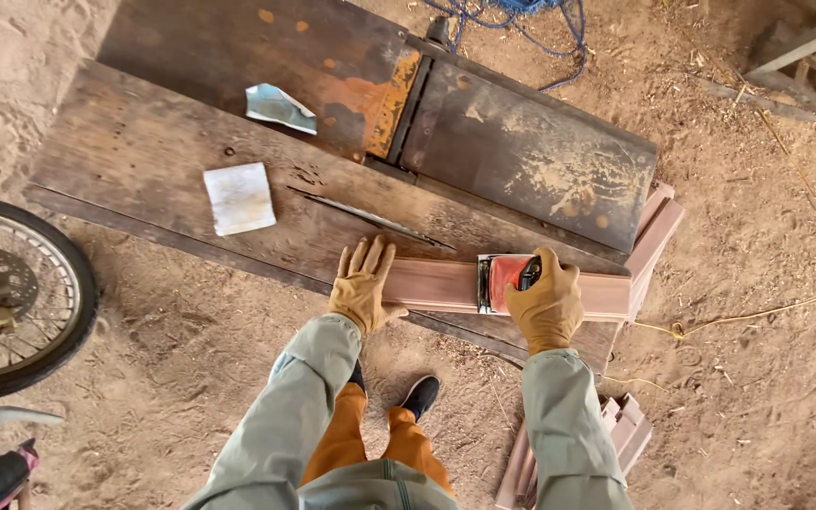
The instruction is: The recorder uses an electric orbital sander followed by manual sanding to finish a wooden board on a workshop bench.
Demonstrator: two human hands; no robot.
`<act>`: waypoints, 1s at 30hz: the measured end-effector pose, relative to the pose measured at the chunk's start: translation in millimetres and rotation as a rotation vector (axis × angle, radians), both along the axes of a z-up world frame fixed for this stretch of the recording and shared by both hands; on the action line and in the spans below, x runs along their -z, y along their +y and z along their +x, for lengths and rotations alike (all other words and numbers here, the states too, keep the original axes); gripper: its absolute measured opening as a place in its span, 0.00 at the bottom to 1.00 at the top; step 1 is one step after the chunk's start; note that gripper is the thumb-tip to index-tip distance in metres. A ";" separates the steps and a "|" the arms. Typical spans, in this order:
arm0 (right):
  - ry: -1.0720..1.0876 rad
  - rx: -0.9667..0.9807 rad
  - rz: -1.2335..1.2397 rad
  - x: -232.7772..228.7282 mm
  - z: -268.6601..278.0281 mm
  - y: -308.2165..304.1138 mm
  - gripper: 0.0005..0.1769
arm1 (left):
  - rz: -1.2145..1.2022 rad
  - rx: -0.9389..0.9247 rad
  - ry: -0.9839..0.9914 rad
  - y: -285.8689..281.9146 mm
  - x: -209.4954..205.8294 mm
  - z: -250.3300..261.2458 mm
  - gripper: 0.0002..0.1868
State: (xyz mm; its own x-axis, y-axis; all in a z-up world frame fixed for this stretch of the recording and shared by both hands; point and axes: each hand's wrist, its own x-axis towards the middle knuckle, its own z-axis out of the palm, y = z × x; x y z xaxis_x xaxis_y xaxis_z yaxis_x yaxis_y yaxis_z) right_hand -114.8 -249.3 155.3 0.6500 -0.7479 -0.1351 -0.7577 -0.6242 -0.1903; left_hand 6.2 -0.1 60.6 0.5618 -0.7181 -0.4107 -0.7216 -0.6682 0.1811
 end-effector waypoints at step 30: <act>0.014 -0.051 0.108 -6.3 22.0 51.6 0.29 | 0.233 -0.171 0.111 -3.2 -25.3 6.8 0.68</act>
State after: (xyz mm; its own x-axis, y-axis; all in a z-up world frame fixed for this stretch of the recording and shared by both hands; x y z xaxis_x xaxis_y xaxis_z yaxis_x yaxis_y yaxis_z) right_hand -92.8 -197.7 161.6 0.6840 -0.6948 -0.2224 -0.7289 -0.6381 -0.2482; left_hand 13.1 -3.3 85.9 0.6093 -0.4962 -0.6185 -0.5793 -0.8112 0.0801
